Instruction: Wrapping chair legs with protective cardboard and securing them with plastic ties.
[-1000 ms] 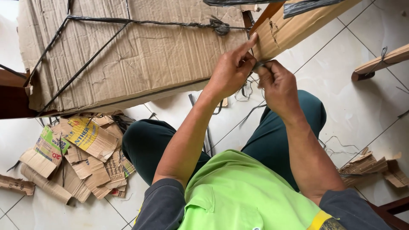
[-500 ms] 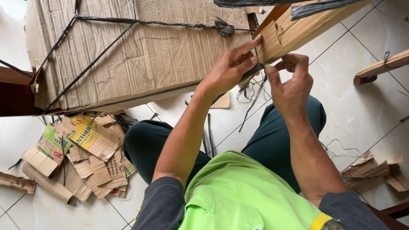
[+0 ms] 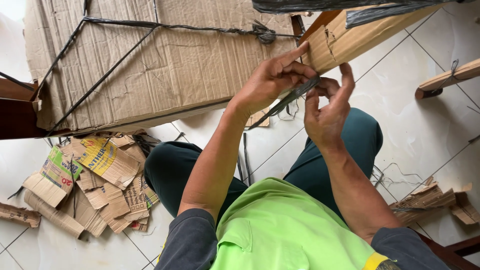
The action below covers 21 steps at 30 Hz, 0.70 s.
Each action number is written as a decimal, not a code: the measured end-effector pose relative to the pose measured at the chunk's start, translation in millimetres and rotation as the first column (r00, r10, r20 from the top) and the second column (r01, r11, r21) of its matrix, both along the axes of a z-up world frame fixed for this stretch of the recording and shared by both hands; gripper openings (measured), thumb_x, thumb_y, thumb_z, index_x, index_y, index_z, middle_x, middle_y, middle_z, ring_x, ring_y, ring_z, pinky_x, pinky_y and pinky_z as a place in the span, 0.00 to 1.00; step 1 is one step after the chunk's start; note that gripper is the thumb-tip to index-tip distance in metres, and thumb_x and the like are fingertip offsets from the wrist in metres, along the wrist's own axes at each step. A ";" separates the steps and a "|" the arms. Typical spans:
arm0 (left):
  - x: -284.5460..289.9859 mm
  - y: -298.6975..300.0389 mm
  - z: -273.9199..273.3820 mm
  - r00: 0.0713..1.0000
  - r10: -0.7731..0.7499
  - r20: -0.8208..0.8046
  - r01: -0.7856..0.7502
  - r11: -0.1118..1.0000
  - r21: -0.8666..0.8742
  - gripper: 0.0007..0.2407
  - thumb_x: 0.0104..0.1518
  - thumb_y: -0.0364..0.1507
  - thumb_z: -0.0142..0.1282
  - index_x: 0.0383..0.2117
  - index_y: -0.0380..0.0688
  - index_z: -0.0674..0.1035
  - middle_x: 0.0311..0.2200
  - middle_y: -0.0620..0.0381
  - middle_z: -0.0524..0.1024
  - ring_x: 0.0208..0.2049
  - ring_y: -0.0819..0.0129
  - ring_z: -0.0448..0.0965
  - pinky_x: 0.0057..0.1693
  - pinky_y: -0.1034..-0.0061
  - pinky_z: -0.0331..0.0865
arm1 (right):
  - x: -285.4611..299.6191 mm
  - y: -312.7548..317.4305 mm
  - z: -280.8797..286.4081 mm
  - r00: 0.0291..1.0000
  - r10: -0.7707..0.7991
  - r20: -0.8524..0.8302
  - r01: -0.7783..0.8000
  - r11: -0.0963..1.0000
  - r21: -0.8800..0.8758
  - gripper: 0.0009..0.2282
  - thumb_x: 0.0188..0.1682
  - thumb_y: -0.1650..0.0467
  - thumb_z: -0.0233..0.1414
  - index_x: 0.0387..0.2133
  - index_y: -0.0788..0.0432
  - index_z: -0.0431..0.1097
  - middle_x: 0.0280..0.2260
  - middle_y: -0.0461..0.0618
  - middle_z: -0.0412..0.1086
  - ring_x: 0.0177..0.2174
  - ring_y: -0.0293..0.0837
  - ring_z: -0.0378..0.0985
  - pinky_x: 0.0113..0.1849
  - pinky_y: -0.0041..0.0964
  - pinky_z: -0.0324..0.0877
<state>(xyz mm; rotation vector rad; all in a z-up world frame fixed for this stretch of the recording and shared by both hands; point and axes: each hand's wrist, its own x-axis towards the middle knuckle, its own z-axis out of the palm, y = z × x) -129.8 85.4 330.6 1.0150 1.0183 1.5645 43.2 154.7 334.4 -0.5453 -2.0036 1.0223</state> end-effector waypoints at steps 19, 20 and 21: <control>22.6 6.6 37.7 0.907 0.185 -0.379 -0.291 0.925 -0.243 0.30 0.60 0.49 0.43 0.66 0.45 0.65 0.39 0.54 0.87 0.45 0.66 0.88 0.50 0.74 0.81 | -0.8 9.5 3.0 0.991 0.015 0.129 -0.048 0.965 0.256 0.06 0.58 0.78 0.51 0.30 0.65 0.66 0.30 0.55 0.68 0.30 0.50 0.70 0.32 0.44 0.64; 26.5 8.8 37.9 0.894 0.262 -0.362 -0.359 0.905 -0.230 0.26 0.61 0.49 0.41 0.59 0.46 0.71 0.33 0.56 0.86 0.37 0.69 0.86 0.44 0.75 0.79 | 0.0 7.5 2.0 0.990 0.015 0.141 -0.046 0.975 0.218 0.06 0.58 0.76 0.50 0.29 0.64 0.66 0.30 0.53 0.69 0.30 0.49 0.69 0.32 0.43 0.64; 30.5 11.0 38.1 0.876 0.338 -0.345 -0.425 0.878 -0.219 0.25 0.61 0.49 0.38 0.53 0.47 0.78 0.27 0.58 0.85 0.29 0.72 0.85 0.38 0.76 0.78 | 1.0 5.6 0.8 0.988 0.015 0.153 -0.043 0.983 0.180 0.07 0.58 0.75 0.50 0.29 0.63 0.66 0.30 0.52 0.69 0.30 0.47 0.69 0.32 0.42 0.64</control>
